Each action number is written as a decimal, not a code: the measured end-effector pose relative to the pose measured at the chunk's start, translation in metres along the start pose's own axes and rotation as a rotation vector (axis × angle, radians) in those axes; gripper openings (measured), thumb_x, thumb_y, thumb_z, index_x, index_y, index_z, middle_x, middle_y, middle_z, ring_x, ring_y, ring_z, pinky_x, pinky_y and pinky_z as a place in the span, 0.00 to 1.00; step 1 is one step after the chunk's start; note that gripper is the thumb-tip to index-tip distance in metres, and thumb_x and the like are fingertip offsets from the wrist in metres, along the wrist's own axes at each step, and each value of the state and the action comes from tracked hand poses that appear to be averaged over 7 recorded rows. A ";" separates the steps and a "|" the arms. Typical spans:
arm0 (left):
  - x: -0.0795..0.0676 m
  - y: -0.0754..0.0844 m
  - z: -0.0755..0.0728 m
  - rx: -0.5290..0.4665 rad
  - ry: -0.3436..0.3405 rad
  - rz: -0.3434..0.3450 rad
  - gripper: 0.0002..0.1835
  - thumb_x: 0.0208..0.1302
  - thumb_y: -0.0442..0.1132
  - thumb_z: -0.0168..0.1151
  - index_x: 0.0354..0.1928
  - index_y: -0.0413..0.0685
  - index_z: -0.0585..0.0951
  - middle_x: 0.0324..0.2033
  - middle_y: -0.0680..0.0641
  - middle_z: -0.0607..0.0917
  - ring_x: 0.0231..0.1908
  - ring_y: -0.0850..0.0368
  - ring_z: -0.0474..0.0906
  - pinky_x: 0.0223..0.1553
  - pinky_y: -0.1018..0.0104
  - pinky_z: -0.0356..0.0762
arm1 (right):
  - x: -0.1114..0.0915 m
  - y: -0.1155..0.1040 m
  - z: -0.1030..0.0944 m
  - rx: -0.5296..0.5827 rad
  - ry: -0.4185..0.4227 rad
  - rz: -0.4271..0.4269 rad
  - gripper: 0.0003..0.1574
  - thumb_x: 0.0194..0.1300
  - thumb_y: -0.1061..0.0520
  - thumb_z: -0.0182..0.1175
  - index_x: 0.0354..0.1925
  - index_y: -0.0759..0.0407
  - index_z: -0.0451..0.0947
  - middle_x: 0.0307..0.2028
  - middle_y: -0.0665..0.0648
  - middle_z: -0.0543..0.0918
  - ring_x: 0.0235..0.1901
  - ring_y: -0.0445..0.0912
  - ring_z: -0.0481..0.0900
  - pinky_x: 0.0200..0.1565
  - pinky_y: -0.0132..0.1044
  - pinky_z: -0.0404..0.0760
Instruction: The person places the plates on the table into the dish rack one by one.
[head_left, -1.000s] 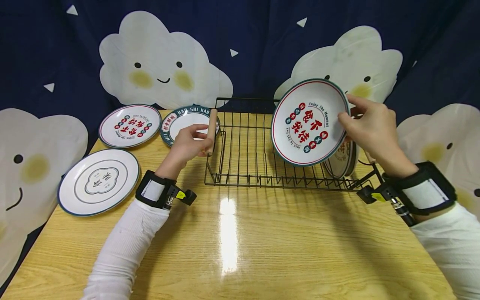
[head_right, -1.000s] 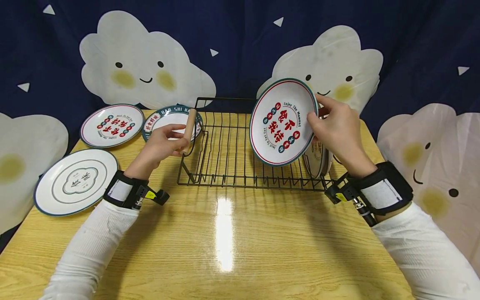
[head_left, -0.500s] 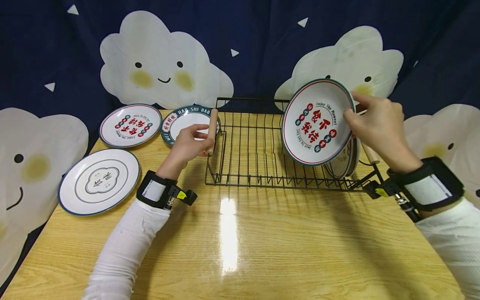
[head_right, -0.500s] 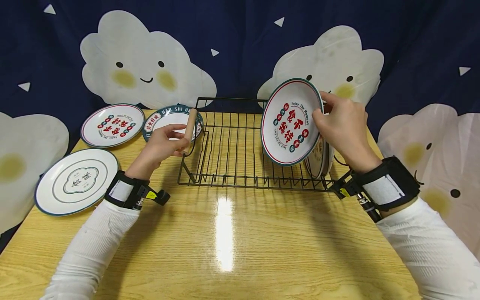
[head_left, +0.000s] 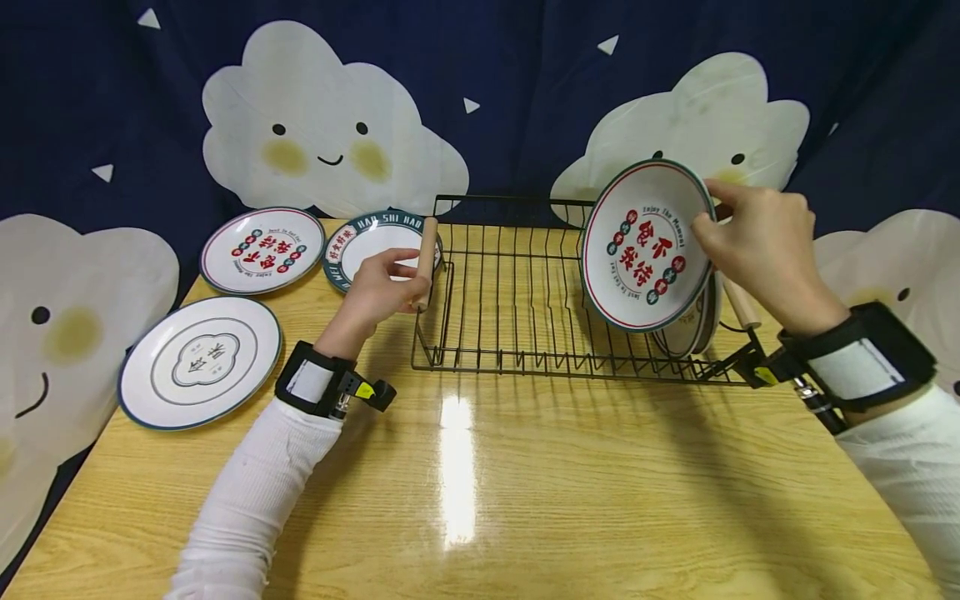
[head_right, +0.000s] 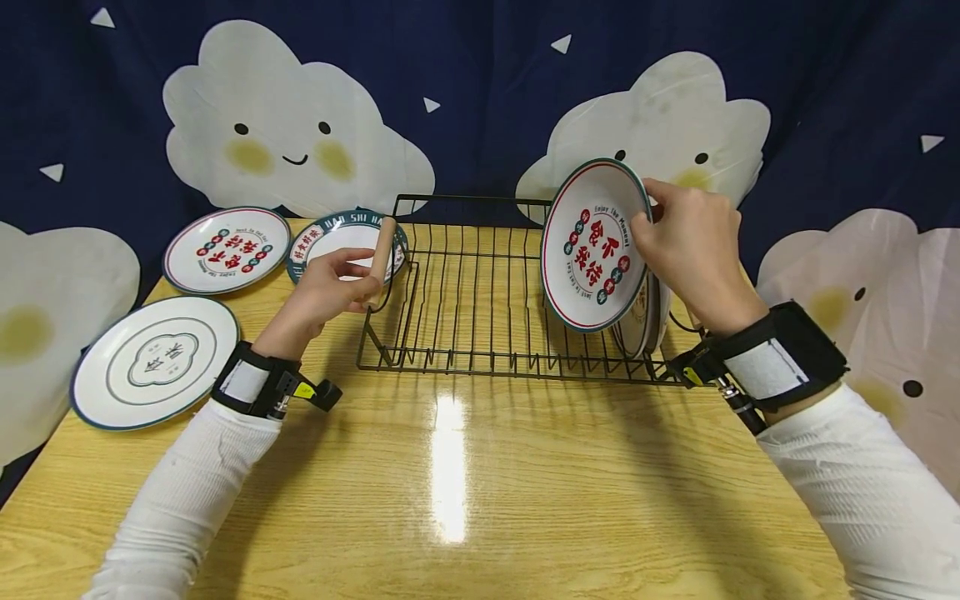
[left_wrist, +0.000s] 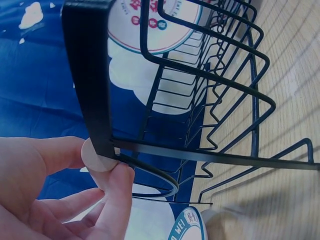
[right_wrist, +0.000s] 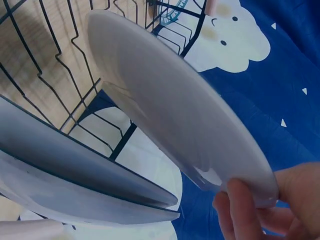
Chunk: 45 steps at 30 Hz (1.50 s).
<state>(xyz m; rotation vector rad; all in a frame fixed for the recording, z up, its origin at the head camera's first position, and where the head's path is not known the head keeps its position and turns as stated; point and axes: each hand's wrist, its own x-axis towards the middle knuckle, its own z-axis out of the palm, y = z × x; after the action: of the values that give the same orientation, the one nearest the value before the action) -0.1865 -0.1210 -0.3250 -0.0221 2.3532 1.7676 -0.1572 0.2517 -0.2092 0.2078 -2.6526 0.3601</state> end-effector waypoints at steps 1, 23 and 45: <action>0.000 0.000 0.000 -0.001 0.000 0.001 0.29 0.58 0.31 0.57 0.64 0.44 0.67 0.48 0.37 0.73 0.36 0.51 0.79 0.36 0.58 0.82 | 0.000 0.000 0.000 -0.009 0.000 -0.009 0.23 0.57 0.59 0.52 0.51 0.60 0.79 0.29 0.69 0.83 0.21 0.63 0.76 0.20 0.47 0.63; 0.000 -0.002 0.000 0.004 0.006 0.015 0.29 0.57 0.32 0.58 0.63 0.45 0.68 0.47 0.38 0.74 0.35 0.52 0.78 0.33 0.62 0.82 | 0.005 -0.002 0.003 -0.094 0.087 -0.126 0.12 0.52 0.64 0.49 0.31 0.64 0.79 0.14 0.62 0.74 0.14 0.57 0.65 0.14 0.45 0.56; 0.001 -0.004 0.002 -0.004 0.005 0.029 0.28 0.57 0.31 0.58 0.62 0.44 0.69 0.45 0.38 0.74 0.34 0.54 0.78 0.32 0.63 0.82 | 0.008 0.005 0.003 -0.139 0.072 -0.129 0.09 0.52 0.65 0.49 0.17 0.62 0.67 0.12 0.62 0.69 0.14 0.58 0.65 0.13 0.52 0.60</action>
<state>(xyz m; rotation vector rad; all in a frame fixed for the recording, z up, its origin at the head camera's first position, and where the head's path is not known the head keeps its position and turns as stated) -0.1872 -0.1205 -0.3295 0.0068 2.3643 1.7875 -0.1663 0.2549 -0.2095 0.3139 -2.5648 0.1382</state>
